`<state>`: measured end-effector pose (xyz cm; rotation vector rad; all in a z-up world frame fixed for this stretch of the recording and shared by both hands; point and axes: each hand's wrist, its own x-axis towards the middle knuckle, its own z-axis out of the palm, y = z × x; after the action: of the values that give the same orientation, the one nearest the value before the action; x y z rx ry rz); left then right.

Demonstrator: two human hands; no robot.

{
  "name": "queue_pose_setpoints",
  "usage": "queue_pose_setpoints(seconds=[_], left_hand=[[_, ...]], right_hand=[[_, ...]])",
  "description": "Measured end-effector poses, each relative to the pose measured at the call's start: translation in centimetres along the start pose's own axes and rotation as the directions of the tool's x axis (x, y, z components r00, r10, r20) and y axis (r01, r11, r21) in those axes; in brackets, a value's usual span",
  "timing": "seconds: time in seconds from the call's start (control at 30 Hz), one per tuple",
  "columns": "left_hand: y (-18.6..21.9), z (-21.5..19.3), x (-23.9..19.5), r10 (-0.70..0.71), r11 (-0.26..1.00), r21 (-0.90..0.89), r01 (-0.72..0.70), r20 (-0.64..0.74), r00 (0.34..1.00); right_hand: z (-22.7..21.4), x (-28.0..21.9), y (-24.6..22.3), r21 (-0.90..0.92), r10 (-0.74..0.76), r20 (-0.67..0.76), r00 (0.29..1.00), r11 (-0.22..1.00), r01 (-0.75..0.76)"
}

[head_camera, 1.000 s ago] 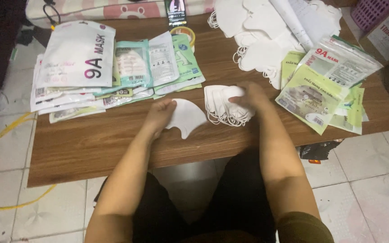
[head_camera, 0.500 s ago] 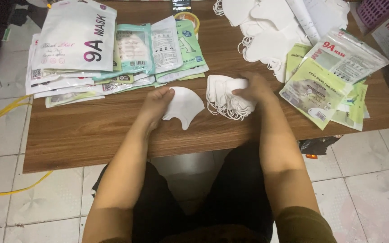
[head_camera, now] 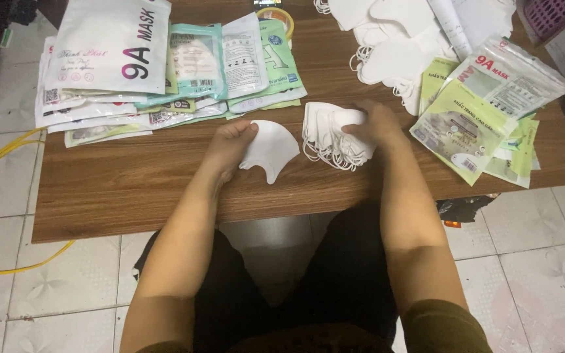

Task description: Folding white face masks and stacking them on a wooden table.

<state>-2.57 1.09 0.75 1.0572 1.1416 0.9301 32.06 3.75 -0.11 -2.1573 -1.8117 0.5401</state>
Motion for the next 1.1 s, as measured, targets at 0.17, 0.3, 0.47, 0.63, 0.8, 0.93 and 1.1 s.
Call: queue_pose_setpoints(seconds=[0.17,0.3,0.47,0.63,0.8,0.93,1.1], left_hand=[[0.5,0.3,-0.4,-0.012,1.0,-0.002,0.012,-0.017,1.0],[0.0,0.3,0.0,0.002,0.999,0.043,0.001,-0.064,0.998],[-0.2,0.5,0.2,0.016,0.995,0.1,-0.005,-0.106,0.994],[0.0,0.6,-0.5,0.046,0.997,0.06,-0.044,-0.031,0.998],[-0.3,1.1,-0.5,0.047,0.998,0.03,-0.048,0.021,0.999],[-0.5,1.1,-0.6,0.046,0.998,0.037,-0.047,0.035,0.998],[-0.2,1.2,-0.8,0.031,0.999,0.04,-0.032,0.045,0.999]], right_hand=[[0.9,1.3,1.7,-0.054,-0.032,-0.099,0.995,0.998,0.026],[0.4,1.9,2.3,-0.024,-0.199,-0.259,0.945,0.98,0.2],[-2.1,-2.8,-3.2,0.529,-0.259,-0.129,0.957,0.799,0.287],[-1.3,-5.8,-9.2,0.714,-0.249,0.079,0.965,0.689,0.119],[1.9,-4.4,-10.0,0.671,-0.329,0.171,0.929,0.729,0.135],[2.2,-4.4,-10.6,0.712,-0.335,0.181,0.925,0.693,0.112],[2.9,-4.2,-10.7,0.728,-0.31,0.217,0.926,0.684,0.058]])
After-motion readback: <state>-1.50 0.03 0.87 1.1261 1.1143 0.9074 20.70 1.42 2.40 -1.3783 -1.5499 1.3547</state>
